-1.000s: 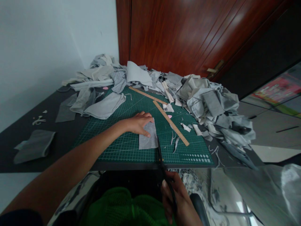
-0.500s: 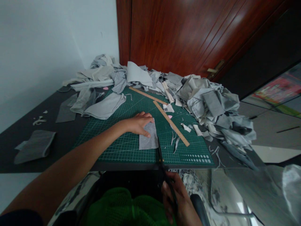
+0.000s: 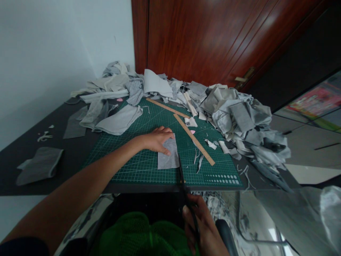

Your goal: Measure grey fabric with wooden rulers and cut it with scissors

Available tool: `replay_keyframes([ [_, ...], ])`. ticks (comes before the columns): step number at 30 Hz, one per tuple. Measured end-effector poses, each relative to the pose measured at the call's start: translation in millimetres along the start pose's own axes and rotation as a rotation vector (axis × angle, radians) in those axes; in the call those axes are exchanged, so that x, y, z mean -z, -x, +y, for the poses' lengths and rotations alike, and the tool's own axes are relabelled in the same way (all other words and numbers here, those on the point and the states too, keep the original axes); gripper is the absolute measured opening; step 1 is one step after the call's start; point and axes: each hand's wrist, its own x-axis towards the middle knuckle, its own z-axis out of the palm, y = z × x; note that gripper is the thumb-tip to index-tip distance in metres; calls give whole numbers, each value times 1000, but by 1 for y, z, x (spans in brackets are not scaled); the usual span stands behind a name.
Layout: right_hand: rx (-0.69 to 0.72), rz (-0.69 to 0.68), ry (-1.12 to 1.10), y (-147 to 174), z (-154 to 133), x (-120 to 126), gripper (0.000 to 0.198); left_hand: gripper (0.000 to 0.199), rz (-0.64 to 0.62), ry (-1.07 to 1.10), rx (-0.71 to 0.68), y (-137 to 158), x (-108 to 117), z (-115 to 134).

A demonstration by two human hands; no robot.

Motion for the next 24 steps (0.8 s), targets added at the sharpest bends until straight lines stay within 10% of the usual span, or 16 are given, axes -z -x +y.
replay_keyframes([
  [24,-5,19,-39,4,-5,-4,71,62,38,36,-35,0,-2,-4],
])
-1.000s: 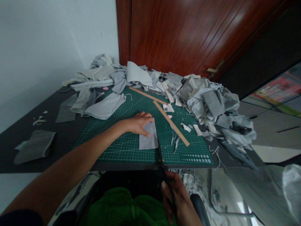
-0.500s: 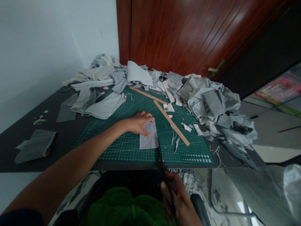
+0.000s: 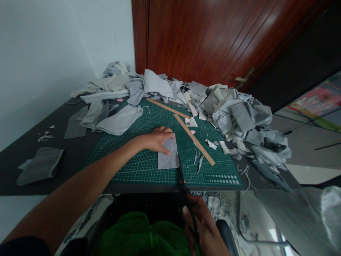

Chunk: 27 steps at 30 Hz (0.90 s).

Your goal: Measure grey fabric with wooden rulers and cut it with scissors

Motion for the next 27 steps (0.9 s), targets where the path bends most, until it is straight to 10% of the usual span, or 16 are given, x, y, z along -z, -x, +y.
replay_keyframes([
  [27,-92,-32,-107,0,3,8,66,17,66,99,-155,-9,-11,7],
])
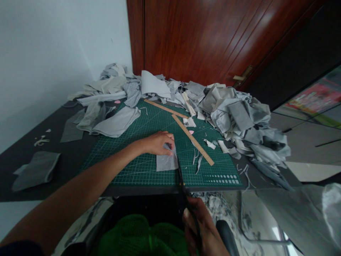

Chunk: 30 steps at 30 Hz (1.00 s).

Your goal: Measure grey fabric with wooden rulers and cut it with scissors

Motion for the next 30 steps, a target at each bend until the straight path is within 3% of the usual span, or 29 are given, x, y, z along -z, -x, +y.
replay_keyframes([
  [8,3,26,7,0,3,-1,66,29,52,-119,48,-4,-11,5],
  [14,49,64,16,0,8,-7,65,32,52,-111,32,-3,-10,4],
  [25,12,121,23,4,5,-8,72,33,80,-113,13,-3,-12,3],
  [30,44,63,15,1,4,-9,68,34,85,-109,9,-3,-10,4],
])
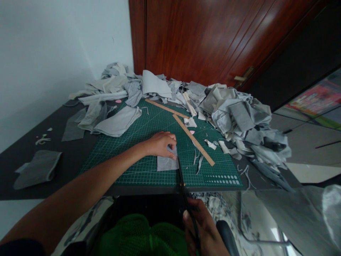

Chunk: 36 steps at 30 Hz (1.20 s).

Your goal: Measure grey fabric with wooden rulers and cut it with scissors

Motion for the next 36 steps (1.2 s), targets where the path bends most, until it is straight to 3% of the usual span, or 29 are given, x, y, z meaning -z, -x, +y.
replay_keyframes([
  [9,-47,-70,-57,-6,2,11,59,35,-25,-15,-19,1,3,0],
  [15,-31,-44,-15,-5,1,9,63,34,-25,-7,-13,1,5,0],
  [22,27,-91,55,-8,-2,6,69,16,-37,194,-115,1,5,-15],
  [25,90,-152,76,-15,-1,9,66,25,-20,234,-104,1,4,-20],
  [28,94,-209,80,-22,-1,11,63,35,-6,181,-111,3,6,-21],
  [36,65,-182,-84,-24,-18,1,58,30,-34,79,-157,3,14,-17],
])
